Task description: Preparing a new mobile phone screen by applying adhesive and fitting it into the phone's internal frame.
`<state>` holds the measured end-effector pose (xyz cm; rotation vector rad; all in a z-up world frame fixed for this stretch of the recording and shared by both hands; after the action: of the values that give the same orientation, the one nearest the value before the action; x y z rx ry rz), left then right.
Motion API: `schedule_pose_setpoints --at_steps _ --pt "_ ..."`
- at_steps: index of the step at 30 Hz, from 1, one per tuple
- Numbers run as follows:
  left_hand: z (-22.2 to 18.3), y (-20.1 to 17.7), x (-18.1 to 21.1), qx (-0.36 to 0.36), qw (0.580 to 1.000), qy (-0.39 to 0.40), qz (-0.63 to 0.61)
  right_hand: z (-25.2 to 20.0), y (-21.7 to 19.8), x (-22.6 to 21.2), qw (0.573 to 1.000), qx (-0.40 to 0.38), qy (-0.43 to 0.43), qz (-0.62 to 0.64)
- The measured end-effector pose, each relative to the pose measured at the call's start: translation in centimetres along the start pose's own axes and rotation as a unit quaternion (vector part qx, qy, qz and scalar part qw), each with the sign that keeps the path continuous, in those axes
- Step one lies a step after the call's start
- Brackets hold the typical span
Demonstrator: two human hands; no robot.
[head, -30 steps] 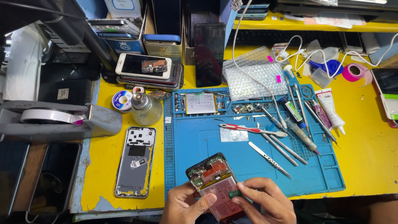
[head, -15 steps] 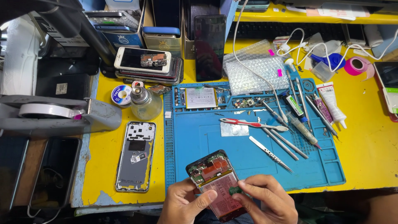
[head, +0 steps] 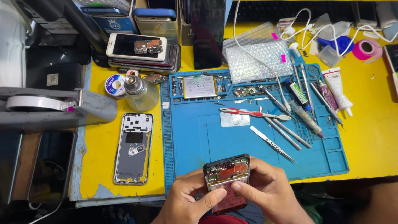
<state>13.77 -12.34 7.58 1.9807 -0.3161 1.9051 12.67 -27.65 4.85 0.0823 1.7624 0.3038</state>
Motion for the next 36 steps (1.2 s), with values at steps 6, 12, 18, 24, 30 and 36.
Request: schedule_pose_setpoints --at_steps 6,12,18,24,30,36 --pt "0.0 -0.2 0.3 0.021 0.998 0.021 0.055 0.0 -0.8 0.7 0.999 0.033 0.007 0.018" --pt "-0.1 0.3 0.6 0.013 0.99 0.067 0.124 0.3 0.1 0.1 0.997 -0.036 0.013 0.066" --pt "0.0 1.1 1.9 0.0 0.978 0.143 0.153 0.5 0.1 -0.4 0.996 -0.071 -0.017 0.055" --pt "-0.3 1.3 2.2 0.016 0.967 0.189 0.17 0.4 -0.2 -0.8 0.996 -0.073 -0.04 0.027" --pt "-0.9 2.1 1.4 0.001 0.958 0.207 0.2 -0.3 -0.8 0.3 0.997 -0.06 -0.013 0.053" --pt "-0.8 2.7 1.9 0.009 0.958 0.209 0.197 -0.5 -0.8 -0.5 0.997 -0.045 -0.052 0.033"
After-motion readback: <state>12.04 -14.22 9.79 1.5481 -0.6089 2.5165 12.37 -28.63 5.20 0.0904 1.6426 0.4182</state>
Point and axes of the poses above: each hand's wrist, its own z-axis towards the middle knuckle, its own y-axis out of the palm, x = y × z, the point moved 10 cm from there along z, towards the middle knuckle
